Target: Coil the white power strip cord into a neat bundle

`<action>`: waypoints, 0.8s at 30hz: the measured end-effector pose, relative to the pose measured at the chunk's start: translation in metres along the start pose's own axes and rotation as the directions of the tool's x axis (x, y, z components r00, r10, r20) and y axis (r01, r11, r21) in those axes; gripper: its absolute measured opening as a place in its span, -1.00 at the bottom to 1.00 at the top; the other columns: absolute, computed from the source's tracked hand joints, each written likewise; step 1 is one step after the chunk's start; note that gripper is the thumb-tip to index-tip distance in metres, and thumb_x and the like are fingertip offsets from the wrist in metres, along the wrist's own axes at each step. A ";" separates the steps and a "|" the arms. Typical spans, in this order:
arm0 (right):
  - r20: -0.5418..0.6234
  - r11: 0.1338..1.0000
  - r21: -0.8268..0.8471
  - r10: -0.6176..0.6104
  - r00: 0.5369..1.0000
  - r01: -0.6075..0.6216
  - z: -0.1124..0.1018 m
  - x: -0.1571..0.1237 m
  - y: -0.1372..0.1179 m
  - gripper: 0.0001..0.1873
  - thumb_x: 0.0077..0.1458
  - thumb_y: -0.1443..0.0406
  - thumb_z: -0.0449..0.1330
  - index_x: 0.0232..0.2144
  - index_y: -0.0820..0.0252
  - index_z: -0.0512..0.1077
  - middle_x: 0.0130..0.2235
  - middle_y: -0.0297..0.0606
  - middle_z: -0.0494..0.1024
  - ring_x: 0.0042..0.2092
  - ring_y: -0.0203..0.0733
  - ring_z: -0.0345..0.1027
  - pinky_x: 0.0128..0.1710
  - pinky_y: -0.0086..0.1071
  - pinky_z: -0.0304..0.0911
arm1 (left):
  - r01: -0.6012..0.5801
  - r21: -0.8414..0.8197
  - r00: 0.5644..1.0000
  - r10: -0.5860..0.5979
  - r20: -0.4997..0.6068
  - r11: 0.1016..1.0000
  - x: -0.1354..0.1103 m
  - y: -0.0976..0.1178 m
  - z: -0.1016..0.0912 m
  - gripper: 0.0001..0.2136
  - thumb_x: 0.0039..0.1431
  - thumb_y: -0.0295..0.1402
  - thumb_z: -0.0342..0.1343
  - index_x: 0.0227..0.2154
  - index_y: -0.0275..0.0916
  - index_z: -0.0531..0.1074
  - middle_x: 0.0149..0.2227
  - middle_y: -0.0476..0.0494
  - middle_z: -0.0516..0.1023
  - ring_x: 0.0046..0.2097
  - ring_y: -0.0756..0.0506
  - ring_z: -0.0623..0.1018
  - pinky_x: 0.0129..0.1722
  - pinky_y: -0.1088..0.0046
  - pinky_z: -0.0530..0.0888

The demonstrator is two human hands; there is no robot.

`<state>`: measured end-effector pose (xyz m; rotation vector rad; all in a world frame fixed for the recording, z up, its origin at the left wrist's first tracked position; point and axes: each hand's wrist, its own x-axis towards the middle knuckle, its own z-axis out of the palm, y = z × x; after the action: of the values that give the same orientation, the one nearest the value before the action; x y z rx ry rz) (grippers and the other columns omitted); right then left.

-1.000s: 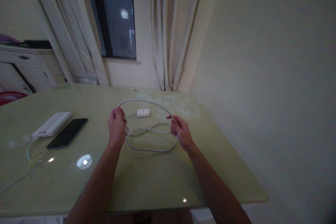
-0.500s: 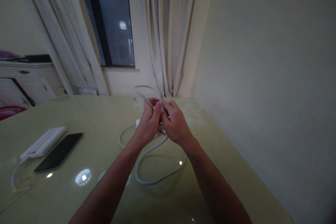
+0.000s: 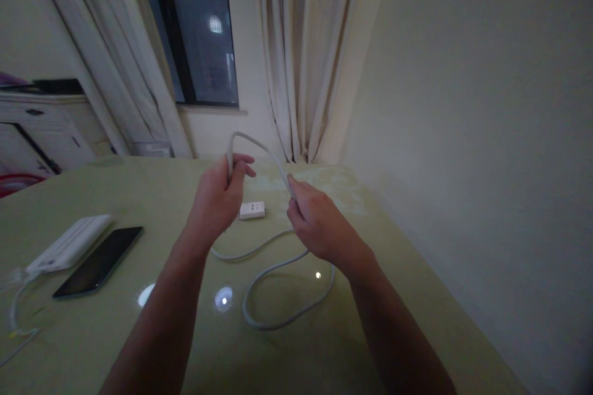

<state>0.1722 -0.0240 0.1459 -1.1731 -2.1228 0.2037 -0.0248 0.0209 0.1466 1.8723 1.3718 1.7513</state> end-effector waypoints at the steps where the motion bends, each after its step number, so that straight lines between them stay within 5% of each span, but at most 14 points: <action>1: 0.032 0.998 -0.054 0.022 0.999 -0.020 0.002 -0.001 0.000 -0.64 0.31 0.37 0.02 0.11 0.31 0.39 -0.17 -0.08 0.53 -0.21 -0.14 0.33 -0.18 -0.29 0.21 | -0.052 0.136 0.997 0.043 0.068 0.989 0.001 -0.002 -0.007 -0.81 0.32 -0.28 0.05 -0.19 -0.19 0.54 -0.39 -0.06 0.57 -0.48 -0.04 0.45 -0.44 0.47 0.40; 4: 0.120 0.992 -0.122 0.029 0.992 -0.014 0.007 -0.003 0.000 -0.82 0.31 0.32 0.10 -0.14 0.25 0.48 -0.26 -0.13 0.54 -0.28 -0.18 0.31 -0.25 -0.33 0.15 | -0.154 0.342 0.973 0.081 0.218 0.927 0.001 -0.007 -0.017 -0.77 0.35 -0.30 -0.03 -0.18 -0.20 0.54 -0.29 -0.12 0.64 -0.28 -0.14 0.58 -0.22 0.34 0.49; 10: 0.095 0.996 -0.066 -0.048 0.994 0.054 0.007 -0.001 -0.008 -0.80 0.28 0.37 0.14 -0.43 0.22 0.45 -0.41 -0.24 0.48 -0.39 -0.28 0.22 -0.33 -0.36 0.04 | -0.193 0.097 0.908 0.140 0.394 0.976 -0.003 0.004 -0.006 -0.72 0.38 -0.18 -0.03 -0.11 -0.18 0.53 -0.17 -0.15 0.67 -0.14 -0.17 0.62 -0.09 0.28 0.51; 12: 0.085 0.994 0.010 -0.105 0.991 0.105 0.004 0.000 -0.011 -0.83 0.23 0.40 0.17 -0.43 0.22 0.45 -0.41 -0.28 0.47 -0.39 -0.29 0.22 -0.33 -0.37 0.04 | -0.223 0.075 0.869 0.163 0.466 0.972 -0.009 0.014 -0.002 -0.73 0.38 -0.17 -0.02 -0.12 -0.16 0.53 -0.22 -0.14 0.65 -0.15 -0.19 0.62 -0.11 0.29 0.51; 14: 0.039 0.988 0.100 -0.119 0.992 0.115 0.001 0.000 -0.011 -0.86 0.20 0.39 0.21 -0.43 0.22 0.46 -0.42 -0.32 0.45 -0.39 -0.31 0.21 -0.34 -0.39 0.04 | -0.225 0.127 0.876 0.143 0.461 0.966 -0.015 0.023 0.001 -0.77 0.36 -0.16 0.03 -0.20 -0.16 0.51 -0.37 -0.11 0.60 -0.26 -0.19 0.61 -0.21 0.31 0.50; 17: 0.006 0.955 0.294 -0.035 0.999 0.031 -0.003 0.001 -0.008 -0.80 0.22 0.26 0.25 -0.44 0.21 0.45 -0.49 -0.40 0.36 -0.44 -0.36 0.13 -0.41 -0.42 0.00 | -0.156 0.150 0.952 0.108 0.288 0.976 -0.016 0.028 0.002 -0.79 0.32 -0.17 0.12 -0.34 -0.18 0.45 -0.53 -0.03 0.43 -0.43 -0.12 0.52 -0.36 0.41 0.43; 20: 0.106 0.837 0.546 -0.011 0.994 -0.049 0.000 0.004 -0.001 -0.72 0.25 0.09 0.24 -0.31 0.19 0.45 -0.52 -0.47 0.24 -0.49 -0.38 0.06 -0.50 -0.46 -0.05 | -0.035 -0.075 0.999 0.036 0.010 0.997 -0.002 0.021 -0.011 -0.72 0.38 -0.16 0.06 -0.38 -0.23 0.37 -0.54 0.03 0.36 -0.53 0.01 0.40 -0.52 0.55 0.33; 22: 0.177 0.754 0.652 -0.060 0.982 -0.071 0.003 0.007 0.005 -0.69 0.25 0.04 0.24 -0.24 0.18 0.43 -0.53 -0.51 0.20 -0.51 -0.39 0.05 -0.53 -0.48 -0.06 | 0.054 -0.243 0.968 -0.110 -0.223 0.968 0.014 0.011 -0.027 -0.70 0.45 -0.19 -0.05 -0.39 -0.24 0.30 -0.57 0.08 0.27 -0.59 0.08 0.28 -0.61 0.62 0.22; 24: 0.226 0.724 0.686 -0.116 0.967 -0.073 0.006 0.011 0.013 -0.69 0.26 0.05 0.24 -0.21 0.18 0.43 -0.53 -0.52 0.20 -0.51 -0.39 0.07 -0.53 -0.49 -0.02 | 0.139 -0.373 0.832 -0.312 -0.459 0.917 0.030 -0.002 -0.045 -0.72 0.50 -0.26 -0.19 -0.38 -0.21 0.19 -0.56 0.14 0.16 -0.62 0.12 0.16 -0.64 0.67 0.10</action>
<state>0.1735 -0.0065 0.1416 -0.6821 -1.9698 1.0956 -0.0693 0.0261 0.1766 1.0545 1.2862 2.2706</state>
